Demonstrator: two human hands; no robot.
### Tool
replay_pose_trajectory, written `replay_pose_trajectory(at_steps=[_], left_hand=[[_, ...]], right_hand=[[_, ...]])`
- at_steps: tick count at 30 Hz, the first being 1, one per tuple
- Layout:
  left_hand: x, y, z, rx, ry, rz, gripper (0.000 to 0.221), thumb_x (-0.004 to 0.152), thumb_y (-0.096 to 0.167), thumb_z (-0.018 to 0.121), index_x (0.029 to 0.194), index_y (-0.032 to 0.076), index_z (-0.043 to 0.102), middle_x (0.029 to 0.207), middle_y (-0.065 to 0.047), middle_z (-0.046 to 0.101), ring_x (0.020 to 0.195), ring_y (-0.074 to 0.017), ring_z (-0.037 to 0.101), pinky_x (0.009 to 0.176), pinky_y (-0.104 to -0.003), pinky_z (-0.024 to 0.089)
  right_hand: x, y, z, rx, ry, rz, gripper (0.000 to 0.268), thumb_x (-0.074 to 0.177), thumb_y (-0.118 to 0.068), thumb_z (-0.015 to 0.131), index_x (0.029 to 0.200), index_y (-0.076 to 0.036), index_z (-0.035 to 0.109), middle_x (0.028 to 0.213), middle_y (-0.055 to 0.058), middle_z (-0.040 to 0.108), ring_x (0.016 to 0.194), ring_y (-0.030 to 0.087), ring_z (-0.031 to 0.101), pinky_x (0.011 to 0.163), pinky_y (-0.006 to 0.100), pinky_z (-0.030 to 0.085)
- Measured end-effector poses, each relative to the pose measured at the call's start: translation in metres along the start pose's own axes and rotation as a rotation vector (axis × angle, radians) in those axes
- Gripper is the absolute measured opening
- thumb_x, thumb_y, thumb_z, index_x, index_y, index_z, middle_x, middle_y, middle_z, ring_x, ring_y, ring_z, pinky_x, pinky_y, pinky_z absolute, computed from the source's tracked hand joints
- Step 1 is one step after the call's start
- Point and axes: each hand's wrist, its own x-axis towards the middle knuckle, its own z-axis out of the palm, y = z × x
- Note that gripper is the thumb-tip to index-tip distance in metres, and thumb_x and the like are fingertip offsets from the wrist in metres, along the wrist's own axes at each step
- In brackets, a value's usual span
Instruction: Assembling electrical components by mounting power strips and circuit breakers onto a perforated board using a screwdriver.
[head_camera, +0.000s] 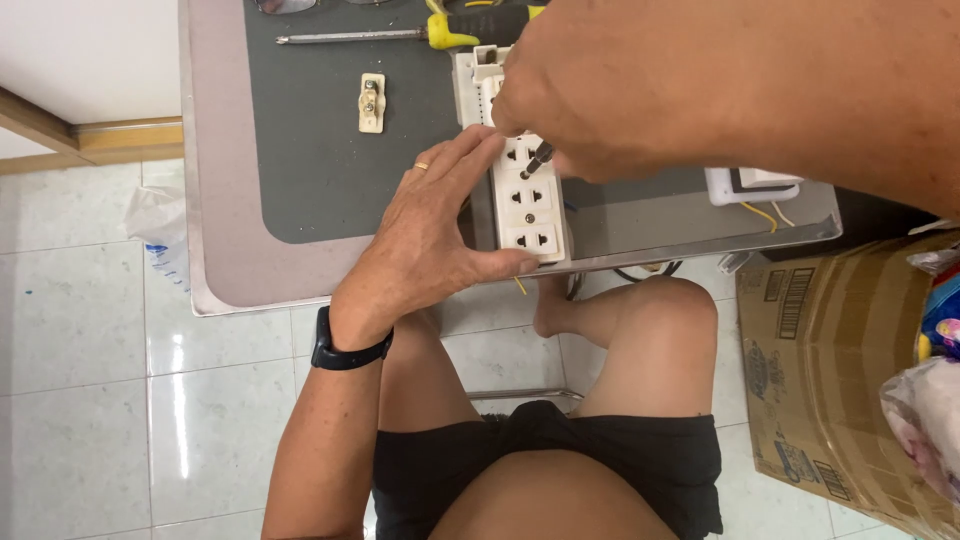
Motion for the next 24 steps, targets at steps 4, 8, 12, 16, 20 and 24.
replay_pose_trajectory(at_steps=[4,8,12,16,20,24], left_hand=[[0.001,0.004,-0.001,-0.06,0.012,-0.044,0.105,0.067,0.036,0.089,0.148,0.008,0.028,0.152,-0.019,0.037,0.141,-0.0372,0.032,0.11,-0.049,0.029],[0.0,0.003,0.0,-0.049,0.039,-0.011,0.112,0.067,0.036,0.09,0.149,0.006,0.021,0.151,-0.013,0.042,0.137,-0.0349,0.039,0.109,-0.047,0.032],[0.0,0.004,-0.001,-0.063,0.031,-0.013,0.11,0.068,0.037,0.09,0.149,0.005,0.022,0.15,-0.012,0.042,0.137,-0.0348,0.039,0.11,-0.048,0.031],[0.0,0.005,0.0,-0.039,0.034,-0.016,0.108,0.068,0.038,0.089,0.148,0.004,0.024,0.151,-0.013,0.042,0.137,-0.0357,0.038,0.11,-0.048,0.031],[0.003,0.011,-0.005,-0.063,0.026,-0.027,0.106,0.068,0.036,0.087,0.149,0.009,0.025,0.15,-0.011,0.043,0.135,-0.0346,0.04,0.109,-0.047,0.032],[0.005,0.016,-0.01,-0.086,0.016,-0.057,0.098,0.066,0.035,0.086,0.145,0.012,0.033,0.144,-0.004,0.049,0.13,-0.035,0.043,0.104,-0.047,0.034]], right_hand=[[0.001,0.002,0.009,0.007,0.07,0.0,0.021,0.09,-0.026,0.057,0.072,-0.024,0.067,0.055,0.001,0.061,0.05,0.02,0.056,0.049,0.033,0.04],[0.004,0.003,0.012,-0.109,0.132,-0.018,0.022,0.09,-0.041,0.057,0.079,-0.023,0.064,0.061,0.002,0.064,0.056,0.02,0.061,0.053,0.034,0.044],[0.002,-0.001,0.009,-0.146,0.059,0.028,0.023,0.078,-0.008,0.058,0.058,-0.018,0.054,0.047,-0.001,0.051,0.041,0.014,0.044,0.044,0.029,0.033],[0.01,-0.001,0.022,-0.193,0.164,0.006,0.031,0.078,-0.015,0.057,0.049,-0.015,0.045,0.042,-0.001,0.04,0.04,0.014,0.033,0.041,0.029,0.027],[0.01,-0.006,0.007,-0.224,0.059,-0.029,0.026,0.074,-0.016,0.058,0.049,-0.02,0.051,0.044,-0.004,0.046,0.043,0.013,0.04,0.045,0.029,0.033],[0.005,-0.01,-0.018,-0.187,-0.102,-0.083,0.022,0.071,-0.01,0.06,0.052,-0.018,0.054,0.046,-0.004,0.051,0.043,0.012,0.042,0.044,0.028,0.033]])
